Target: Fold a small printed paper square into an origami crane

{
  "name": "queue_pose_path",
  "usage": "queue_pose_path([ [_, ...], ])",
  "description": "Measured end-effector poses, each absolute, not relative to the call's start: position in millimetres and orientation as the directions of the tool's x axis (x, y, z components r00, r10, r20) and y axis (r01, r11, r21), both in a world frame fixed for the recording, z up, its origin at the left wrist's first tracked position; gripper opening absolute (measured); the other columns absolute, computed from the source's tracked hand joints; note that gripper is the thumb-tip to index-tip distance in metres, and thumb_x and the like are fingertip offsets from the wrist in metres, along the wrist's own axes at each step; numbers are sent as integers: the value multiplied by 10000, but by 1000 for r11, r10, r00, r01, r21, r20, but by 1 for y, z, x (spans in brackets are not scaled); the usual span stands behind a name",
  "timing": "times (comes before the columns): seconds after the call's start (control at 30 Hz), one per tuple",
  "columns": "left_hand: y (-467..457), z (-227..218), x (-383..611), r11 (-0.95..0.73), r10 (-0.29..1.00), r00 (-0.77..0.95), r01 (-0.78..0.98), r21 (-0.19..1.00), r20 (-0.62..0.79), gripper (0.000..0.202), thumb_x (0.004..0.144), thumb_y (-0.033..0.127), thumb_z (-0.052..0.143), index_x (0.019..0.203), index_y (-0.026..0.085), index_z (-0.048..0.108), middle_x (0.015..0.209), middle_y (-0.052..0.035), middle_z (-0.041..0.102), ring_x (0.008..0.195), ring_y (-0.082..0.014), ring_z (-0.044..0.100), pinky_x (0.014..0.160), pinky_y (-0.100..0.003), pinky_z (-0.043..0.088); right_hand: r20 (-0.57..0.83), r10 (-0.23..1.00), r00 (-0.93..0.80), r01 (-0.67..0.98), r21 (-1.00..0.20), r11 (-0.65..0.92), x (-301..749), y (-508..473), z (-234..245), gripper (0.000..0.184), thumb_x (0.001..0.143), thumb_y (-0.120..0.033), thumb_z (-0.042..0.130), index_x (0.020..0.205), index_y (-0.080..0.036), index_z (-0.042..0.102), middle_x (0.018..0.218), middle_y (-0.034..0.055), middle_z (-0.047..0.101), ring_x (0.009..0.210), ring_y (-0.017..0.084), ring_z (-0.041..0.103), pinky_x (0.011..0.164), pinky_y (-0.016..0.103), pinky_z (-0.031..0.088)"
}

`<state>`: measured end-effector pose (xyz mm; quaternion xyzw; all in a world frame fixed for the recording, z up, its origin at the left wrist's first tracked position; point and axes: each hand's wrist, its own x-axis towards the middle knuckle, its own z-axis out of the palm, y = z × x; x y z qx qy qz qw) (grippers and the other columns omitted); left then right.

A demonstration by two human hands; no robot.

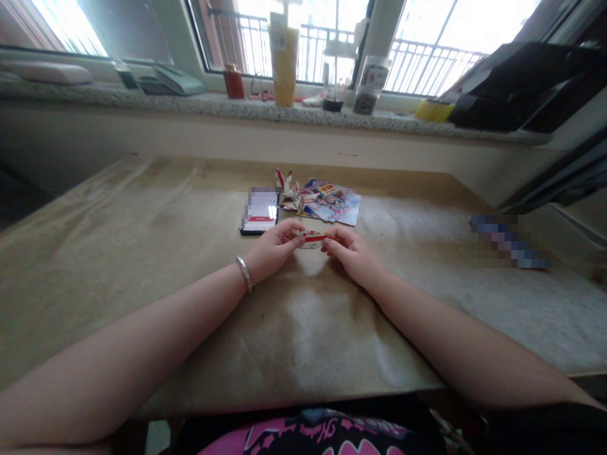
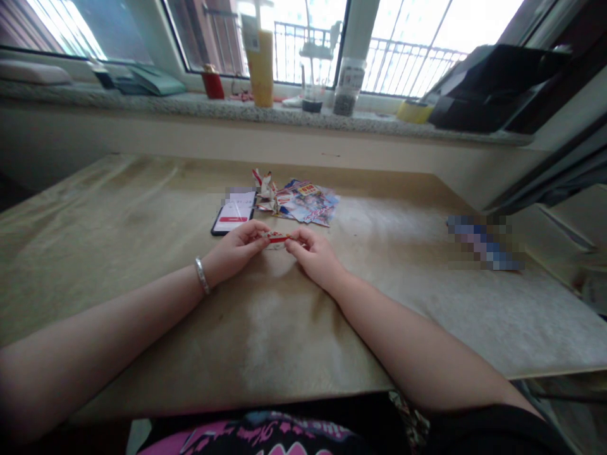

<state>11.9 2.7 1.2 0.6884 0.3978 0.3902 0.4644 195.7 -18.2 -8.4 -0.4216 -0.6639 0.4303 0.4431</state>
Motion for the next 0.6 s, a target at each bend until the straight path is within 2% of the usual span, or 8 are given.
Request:
queue_pose_path([
  [0.2, 5, -1, 11, -215, 908, 393, 139, 967, 145, 125, 769, 265, 556, 838, 172, 509, 699, 32, 566, 665, -99, 530, 604, -203, 380, 168, 952, -256, 89, -977, 196, 196, -19, -7, 257, 756, -450, 533, 800, -197, 518, 678, -13, 555, 640, 116, 517, 620, 256, 411],
  [0.37, 7, -4, 9, -191, 877, 462, 86, 978, 130, 182, 761, 290, 570, 882, 166, 515, 770, 18, 588, 714, -99, 541, 655, -206, 390, 193, 944, -268, -16, -980, 196, 196, -20, -8, 281, 769, -480, 547, 800, -202, 527, 666, -15, 566, 626, 112, 527, 616, 255, 420],
  [0.5, 10, -7, 7, -195, 846, 513, 44, 980, 145, 228, 755, 330, 588, 896, 165, 516, 816, 11, 601, 761, -107, 553, 706, -220, 397, 166, 944, -284, -38, -986, 162, 195, -19, -9, 304, 767, -508, 549, 787, -207, 515, 665, -16, 587, 618, 108, 546, 611, 255, 435],
  [0.6, 12, -9, 6, -187, 837, 536, 84, 979, 114, 259, 756, 359, 598, 907, 162, 523, 827, 1, 610, 780, -125, 562, 727, -244, 404, 179, 941, -287, -30, -984, 178, 194, -18, -11, 292, 746, -486, 585, 783, -205, 515, 653, -21, 596, 606, 103, 556, 591, 244, 442],
])
